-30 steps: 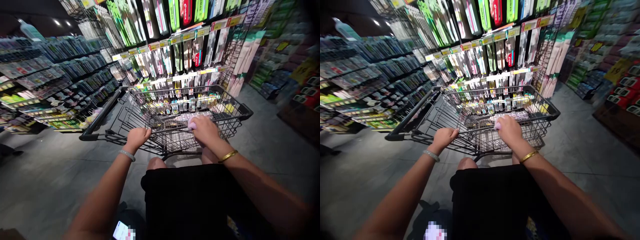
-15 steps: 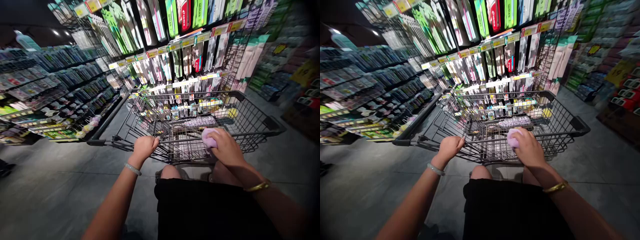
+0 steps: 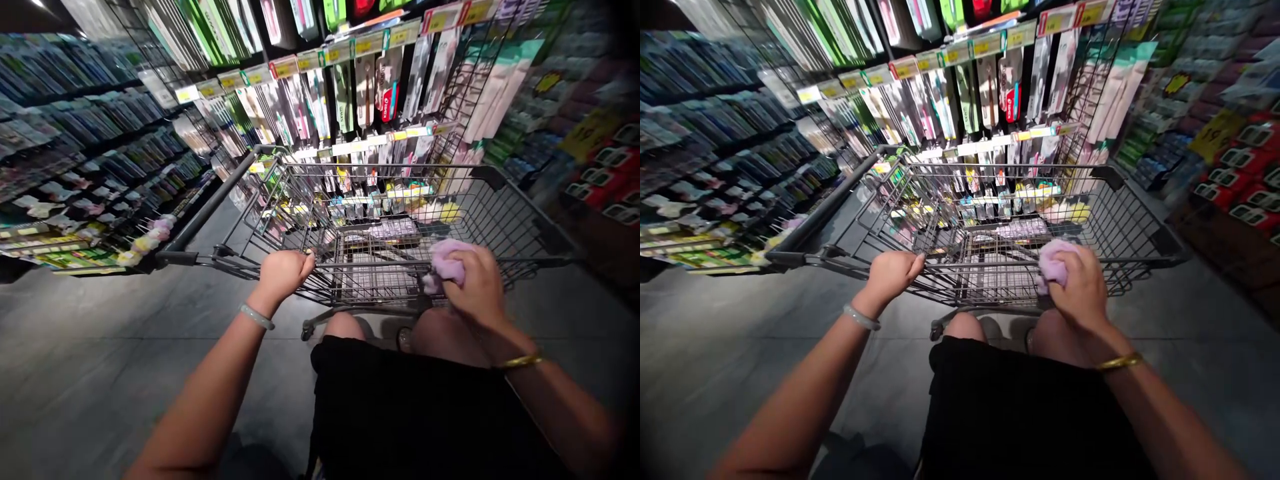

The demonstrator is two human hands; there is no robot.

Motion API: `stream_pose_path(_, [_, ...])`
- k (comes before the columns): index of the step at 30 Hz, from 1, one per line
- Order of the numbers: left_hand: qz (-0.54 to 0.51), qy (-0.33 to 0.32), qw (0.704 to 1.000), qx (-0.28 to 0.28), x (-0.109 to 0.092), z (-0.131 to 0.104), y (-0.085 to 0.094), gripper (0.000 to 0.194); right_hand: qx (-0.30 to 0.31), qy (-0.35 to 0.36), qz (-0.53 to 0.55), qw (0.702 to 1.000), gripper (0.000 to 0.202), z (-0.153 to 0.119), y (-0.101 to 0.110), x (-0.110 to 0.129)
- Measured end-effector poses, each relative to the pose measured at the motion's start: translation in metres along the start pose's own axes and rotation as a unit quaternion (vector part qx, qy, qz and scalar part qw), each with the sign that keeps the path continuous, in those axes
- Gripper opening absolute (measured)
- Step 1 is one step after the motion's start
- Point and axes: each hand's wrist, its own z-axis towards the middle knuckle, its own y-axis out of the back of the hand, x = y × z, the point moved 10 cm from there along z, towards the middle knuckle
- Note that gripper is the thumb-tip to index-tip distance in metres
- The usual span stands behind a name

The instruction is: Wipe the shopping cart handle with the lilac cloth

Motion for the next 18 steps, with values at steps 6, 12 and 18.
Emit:
stream_pose_path(6, [-0.029,-0.016,0.999,0.019,-0.004,-0.001,0.002,0.070,0.068,0.007,-0.013,0.998,0.032,0.005,0.006,-0.032])
stream_pose_path(12, [-0.061,-0.078,0.989,0.107,-0.008,0.000,-0.006,0.062,0.080,-0.038,-0.031,0.996,0.034,0.006,0.023,-0.098])
stream_pose_path(18, [-0.042,-0.096,0.987,0.124,-0.014,0.009,-0.007,0.062,0.075,-0.084,-0.063,0.992,0.027,0.014,0.036,-0.126])
